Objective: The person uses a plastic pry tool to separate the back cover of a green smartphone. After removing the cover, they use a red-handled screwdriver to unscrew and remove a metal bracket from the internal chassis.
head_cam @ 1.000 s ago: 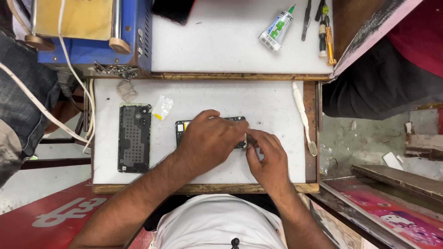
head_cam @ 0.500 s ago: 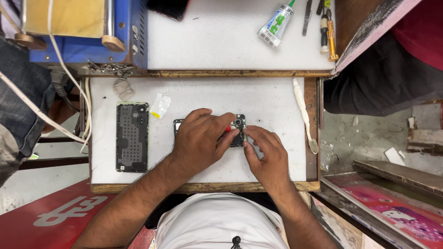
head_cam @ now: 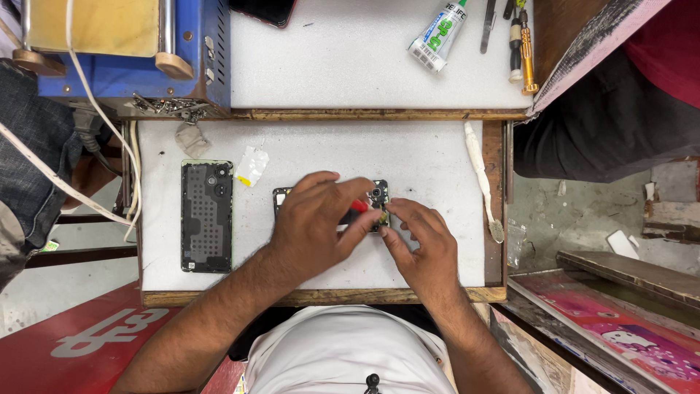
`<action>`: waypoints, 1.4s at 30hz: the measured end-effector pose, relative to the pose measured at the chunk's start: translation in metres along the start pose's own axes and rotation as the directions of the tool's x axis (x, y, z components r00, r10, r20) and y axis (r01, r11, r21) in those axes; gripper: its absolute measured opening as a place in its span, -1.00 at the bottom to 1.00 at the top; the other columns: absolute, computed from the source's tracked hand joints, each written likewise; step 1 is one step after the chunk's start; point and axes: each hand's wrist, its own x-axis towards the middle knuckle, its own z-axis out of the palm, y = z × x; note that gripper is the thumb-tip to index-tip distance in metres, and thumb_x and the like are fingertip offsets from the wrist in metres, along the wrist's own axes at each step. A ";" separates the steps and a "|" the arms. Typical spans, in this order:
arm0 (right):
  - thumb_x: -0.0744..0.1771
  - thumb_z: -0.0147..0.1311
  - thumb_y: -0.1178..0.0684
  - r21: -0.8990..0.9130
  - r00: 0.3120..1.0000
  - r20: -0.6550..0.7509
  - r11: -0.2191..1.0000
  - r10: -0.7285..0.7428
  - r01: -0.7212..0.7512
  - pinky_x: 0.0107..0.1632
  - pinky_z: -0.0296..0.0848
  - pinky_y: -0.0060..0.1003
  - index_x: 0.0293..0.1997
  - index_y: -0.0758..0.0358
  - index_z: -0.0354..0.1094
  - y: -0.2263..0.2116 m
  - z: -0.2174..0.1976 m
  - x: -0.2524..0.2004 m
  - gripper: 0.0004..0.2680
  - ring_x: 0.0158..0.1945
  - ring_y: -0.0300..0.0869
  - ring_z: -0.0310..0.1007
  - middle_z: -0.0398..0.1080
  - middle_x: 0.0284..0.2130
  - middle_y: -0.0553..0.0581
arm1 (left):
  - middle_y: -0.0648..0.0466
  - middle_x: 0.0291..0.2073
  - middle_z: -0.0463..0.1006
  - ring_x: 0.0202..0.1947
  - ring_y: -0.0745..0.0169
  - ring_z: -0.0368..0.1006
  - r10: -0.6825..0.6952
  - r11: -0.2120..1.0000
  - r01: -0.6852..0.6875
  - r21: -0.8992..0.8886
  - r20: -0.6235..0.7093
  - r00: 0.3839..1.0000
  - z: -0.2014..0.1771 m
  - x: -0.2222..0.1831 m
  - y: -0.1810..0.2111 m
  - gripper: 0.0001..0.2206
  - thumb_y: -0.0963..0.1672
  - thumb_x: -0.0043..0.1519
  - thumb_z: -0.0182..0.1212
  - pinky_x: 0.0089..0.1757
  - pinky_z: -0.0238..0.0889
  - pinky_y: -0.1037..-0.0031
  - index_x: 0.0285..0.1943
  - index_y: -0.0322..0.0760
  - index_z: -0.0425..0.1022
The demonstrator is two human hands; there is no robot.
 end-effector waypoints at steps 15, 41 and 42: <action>0.25 0.36 0.14 -0.097 0.992 -0.108 0.994 -0.067 0.057 -0.06 0.55 -0.28 -0.24 0.21 0.55 -0.002 0.004 -0.002 -0.90 -0.05 -0.13 0.52 0.55 -0.06 0.08 | 0.07 -0.40 0.59 -0.34 0.20 0.59 -0.078 0.996 0.079 0.047 -0.023 0.997 0.015 0.017 -0.014 -0.57 -0.15 0.28 0.43 0.03 0.41 0.20 0.25 -0.32 0.32; 0.26 0.35 0.15 -0.109 0.994 -0.076 0.992 -0.075 0.067 -0.12 0.53 -0.27 -0.23 0.23 0.54 0.003 0.005 -0.001 -0.90 -0.05 -0.10 0.51 0.54 -0.04 0.11 | -0.10 -0.01 0.64 -0.02 0.01 0.58 0.109 0.994 -0.108 -0.015 0.186 0.976 0.007 0.043 0.004 -0.57 -0.25 0.06 0.28 0.02 0.34 0.18 0.16 -0.25 0.43; 0.26 0.34 0.16 -0.115 0.993 -0.076 0.990 -0.093 0.084 -0.10 0.53 -0.25 -0.21 0.24 0.54 0.003 0.004 -0.001 -0.89 -0.05 -0.09 0.51 0.54 -0.03 0.12 | -0.04 -0.14 0.60 -0.12 0.06 0.57 0.081 0.990 -0.103 0.101 0.205 0.975 0.009 0.043 0.004 -0.66 -0.20 0.17 0.31 0.09 0.32 0.10 0.14 -0.23 0.45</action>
